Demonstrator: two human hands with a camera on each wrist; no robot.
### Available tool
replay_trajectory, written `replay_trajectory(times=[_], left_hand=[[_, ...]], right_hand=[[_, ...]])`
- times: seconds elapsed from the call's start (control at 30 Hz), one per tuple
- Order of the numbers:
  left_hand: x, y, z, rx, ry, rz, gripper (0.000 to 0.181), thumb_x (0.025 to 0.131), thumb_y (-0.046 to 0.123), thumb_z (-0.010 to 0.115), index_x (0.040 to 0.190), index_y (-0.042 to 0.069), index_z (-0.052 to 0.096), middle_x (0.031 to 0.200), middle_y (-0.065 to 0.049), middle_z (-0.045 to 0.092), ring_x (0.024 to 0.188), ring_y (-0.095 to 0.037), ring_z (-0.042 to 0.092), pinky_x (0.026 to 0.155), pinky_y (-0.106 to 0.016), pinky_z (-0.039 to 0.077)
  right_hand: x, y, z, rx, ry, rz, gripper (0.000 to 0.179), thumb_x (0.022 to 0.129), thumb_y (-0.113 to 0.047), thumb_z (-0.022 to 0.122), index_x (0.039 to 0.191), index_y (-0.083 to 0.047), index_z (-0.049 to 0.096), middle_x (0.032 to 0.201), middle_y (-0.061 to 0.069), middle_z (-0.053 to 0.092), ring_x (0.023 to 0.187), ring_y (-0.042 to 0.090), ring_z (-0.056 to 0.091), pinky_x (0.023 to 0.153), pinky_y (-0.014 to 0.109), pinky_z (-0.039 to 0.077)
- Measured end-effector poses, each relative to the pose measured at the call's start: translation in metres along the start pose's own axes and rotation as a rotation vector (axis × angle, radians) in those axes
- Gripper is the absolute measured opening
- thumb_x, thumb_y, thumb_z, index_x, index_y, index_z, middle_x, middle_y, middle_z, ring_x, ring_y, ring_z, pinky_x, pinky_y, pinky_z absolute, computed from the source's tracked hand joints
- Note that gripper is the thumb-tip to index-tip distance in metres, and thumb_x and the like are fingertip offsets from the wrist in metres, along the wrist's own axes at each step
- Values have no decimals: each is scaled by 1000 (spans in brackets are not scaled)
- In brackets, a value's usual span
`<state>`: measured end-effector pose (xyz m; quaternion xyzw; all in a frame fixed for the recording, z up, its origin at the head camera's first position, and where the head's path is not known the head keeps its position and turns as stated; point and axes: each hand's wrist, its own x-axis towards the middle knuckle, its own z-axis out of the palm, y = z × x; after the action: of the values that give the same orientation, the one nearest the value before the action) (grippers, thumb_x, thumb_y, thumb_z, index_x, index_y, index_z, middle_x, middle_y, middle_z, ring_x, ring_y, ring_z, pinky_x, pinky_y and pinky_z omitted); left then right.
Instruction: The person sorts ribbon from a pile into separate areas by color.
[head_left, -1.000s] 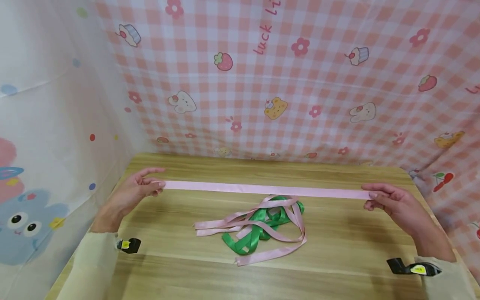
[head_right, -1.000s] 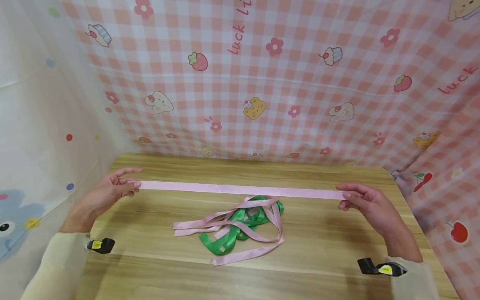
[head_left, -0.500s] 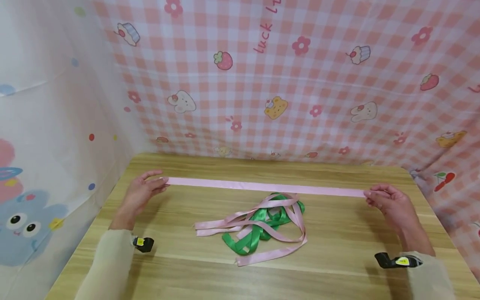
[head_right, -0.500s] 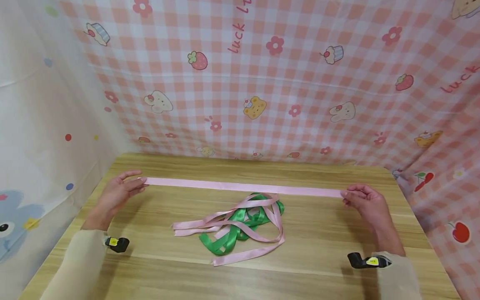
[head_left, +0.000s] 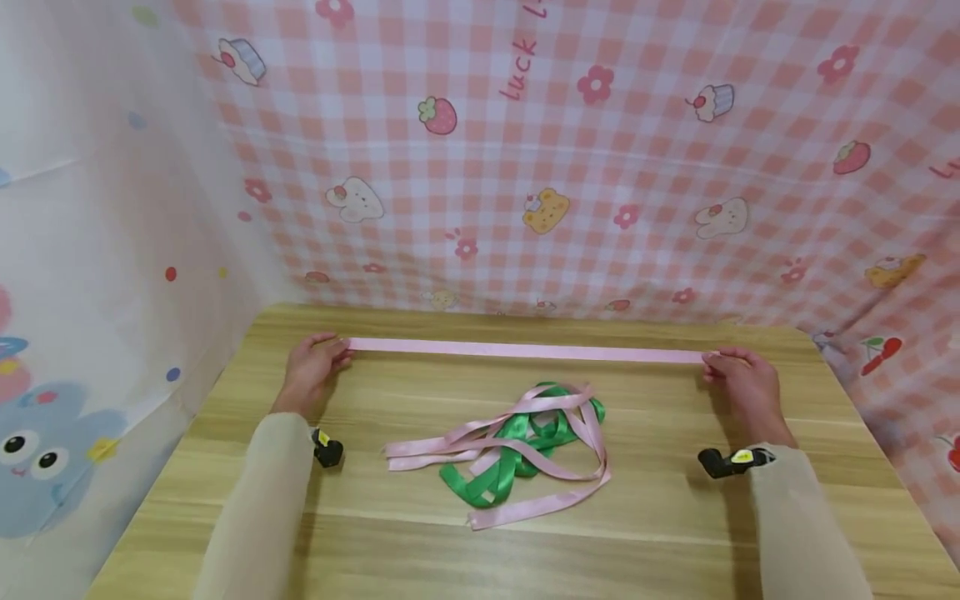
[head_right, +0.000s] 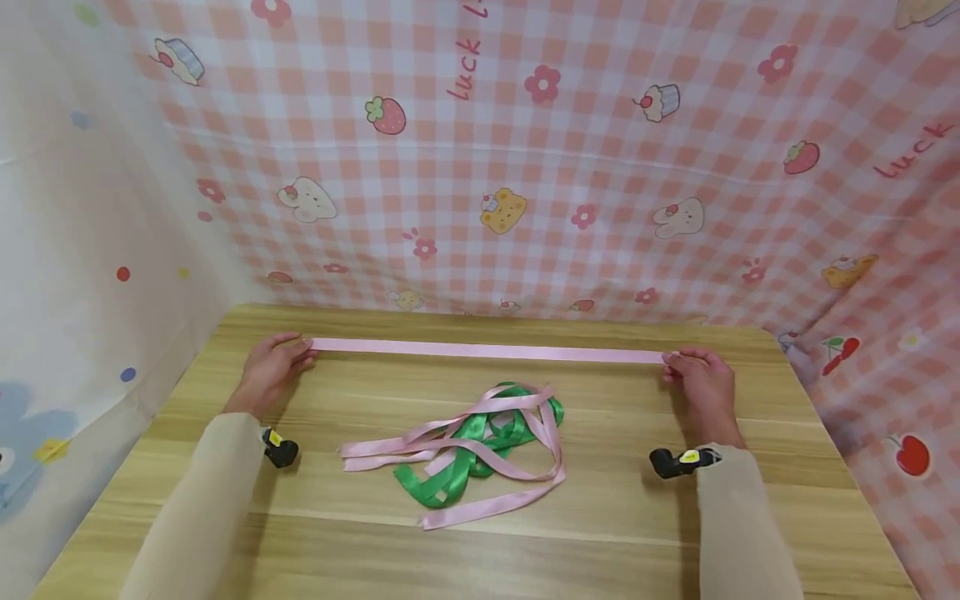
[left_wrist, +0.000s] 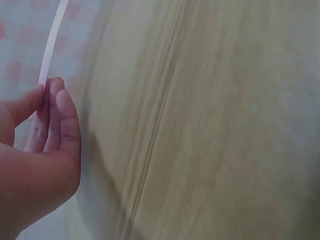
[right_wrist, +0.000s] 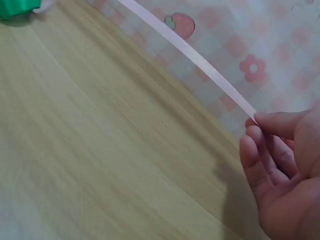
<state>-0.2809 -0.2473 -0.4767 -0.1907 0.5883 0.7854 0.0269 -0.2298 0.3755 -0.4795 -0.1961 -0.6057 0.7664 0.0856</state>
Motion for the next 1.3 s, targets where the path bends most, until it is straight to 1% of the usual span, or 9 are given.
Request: replay_trajectory(times=[0.17,0.3,0.43,0.57,0.67,0.9,1.03,1.17,1.3], left_hand=[[8,0,7,34,82,-4,36,93,-1,65,124,-1,46,71,3,69,63,-5,67,60,-18,55],[14,-2,13,63,167,10,27,90,1,69,113,2,53,68,4,68,59,-4,64,52,-16,52],[17,-6,17,98,258,23,23,87,2,74,101,8,57,64,7,66,55,-2,58,45,-15,44],[17,-10,21,113,310,17,23,85,2,76,101,8,60,64,7,65,53,-2,56,45,-15,43],[16,-12,25,181,337,16,22,86,7,77,103,7,63,67,8,65,56,-2,57,49,-16,46],[16,-12,27,268,376,-18,30,88,16,77,114,11,63,83,6,66,67,-5,60,57,-18,48],[14,-11,24,278,370,-29,51,87,17,77,133,11,57,89,7,64,71,-4,60,61,-18,48],[11,-9,22,190,327,-8,72,87,10,76,149,8,40,88,7,63,72,-2,61,65,-15,50],[10,-7,24,95,288,-1,75,88,7,74,151,7,33,94,6,64,77,-2,64,70,-15,51]], right_hand=[[13,6,12,7,158,44,23,85,5,73,94,-2,53,62,-1,68,51,10,65,49,23,54],[18,9,18,-58,186,62,24,86,2,73,97,-3,53,60,-3,67,48,10,63,46,24,54],[20,11,23,-185,205,78,19,87,-3,73,96,-5,56,57,-6,66,47,8,63,47,23,54],[22,14,25,-254,244,101,15,88,-7,74,91,-6,60,55,-8,65,46,6,62,47,22,53],[23,14,25,-262,269,116,13,87,-9,76,88,-9,63,55,-9,65,46,6,62,47,21,53],[22,12,27,-233,302,124,19,83,-10,79,92,-9,62,58,-10,64,46,5,61,48,20,53],[21,13,29,-214,296,119,24,83,-8,79,97,-8,60,58,-11,65,46,5,62,49,20,53],[18,13,30,-195,280,107,30,83,-8,79,103,-8,56,58,-10,66,46,5,62,49,20,53],[14,12,26,-174,268,85,37,85,-8,77,108,-8,49,61,-8,65,46,5,61,50,20,53]])
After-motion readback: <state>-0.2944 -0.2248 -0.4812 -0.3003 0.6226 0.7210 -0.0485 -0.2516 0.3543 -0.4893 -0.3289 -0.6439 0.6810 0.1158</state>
